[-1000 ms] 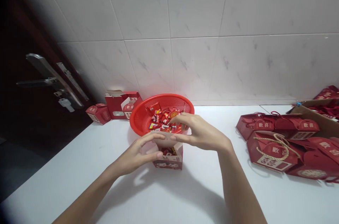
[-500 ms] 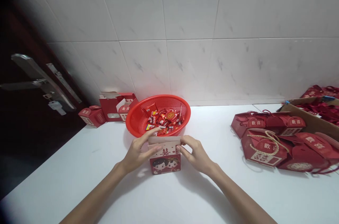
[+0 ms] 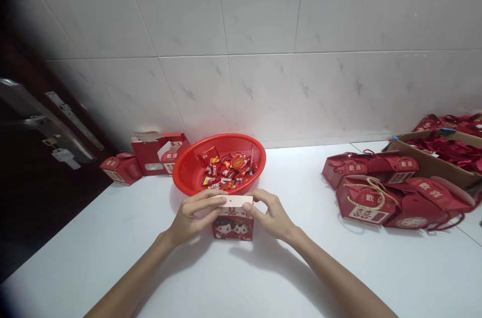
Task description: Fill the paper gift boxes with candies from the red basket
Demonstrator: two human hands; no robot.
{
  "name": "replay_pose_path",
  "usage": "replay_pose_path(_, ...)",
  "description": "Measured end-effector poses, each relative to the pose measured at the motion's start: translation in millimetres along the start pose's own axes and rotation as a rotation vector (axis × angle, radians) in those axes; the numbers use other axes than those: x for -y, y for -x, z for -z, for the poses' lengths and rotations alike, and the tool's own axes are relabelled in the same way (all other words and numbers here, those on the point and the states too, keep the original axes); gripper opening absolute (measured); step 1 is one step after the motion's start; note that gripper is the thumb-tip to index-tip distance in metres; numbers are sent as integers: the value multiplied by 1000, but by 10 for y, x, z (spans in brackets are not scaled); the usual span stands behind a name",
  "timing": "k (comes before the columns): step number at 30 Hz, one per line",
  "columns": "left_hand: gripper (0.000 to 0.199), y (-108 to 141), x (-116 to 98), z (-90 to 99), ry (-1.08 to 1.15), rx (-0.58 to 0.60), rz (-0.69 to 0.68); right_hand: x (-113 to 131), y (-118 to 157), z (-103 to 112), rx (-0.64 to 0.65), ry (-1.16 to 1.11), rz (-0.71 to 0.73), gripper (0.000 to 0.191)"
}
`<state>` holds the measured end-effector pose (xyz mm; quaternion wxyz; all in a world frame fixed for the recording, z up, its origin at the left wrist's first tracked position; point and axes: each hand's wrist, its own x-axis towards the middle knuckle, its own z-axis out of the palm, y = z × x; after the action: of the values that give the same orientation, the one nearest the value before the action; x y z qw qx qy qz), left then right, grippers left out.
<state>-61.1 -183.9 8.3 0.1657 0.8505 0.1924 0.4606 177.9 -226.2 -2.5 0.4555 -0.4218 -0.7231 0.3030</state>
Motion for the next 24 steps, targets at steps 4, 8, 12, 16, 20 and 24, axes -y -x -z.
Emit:
replay_pose_path(4, 23, 5, 6, 4, 32, 13, 46, -14, -23, -39, -23, 5, -53, 40)
replay_pose_path(8, 27, 46, 52, -9, 11, -6, 189, -57, -11, -56, -18, 7, -17, 36)
replay_pose_path(12, 26, 68, 63, -21, 9, 1, 282, -66, 29, -73, -39, 5, 3, 34)
replay_pose_path(16, 28, 40, 27, 1, 11, 48, 274, 1, 138, 3, -40, -15, -2, 36)
replay_pose_path(20, 31, -8, 15, 52, 46, 102, 295, 159, 458, 307, -76, 18, -55, 32)
replay_pose_path(24, 22, -32, 45, 68, -13, 104, 298, 319, 1075, 773, -415, 150, -167, 32)
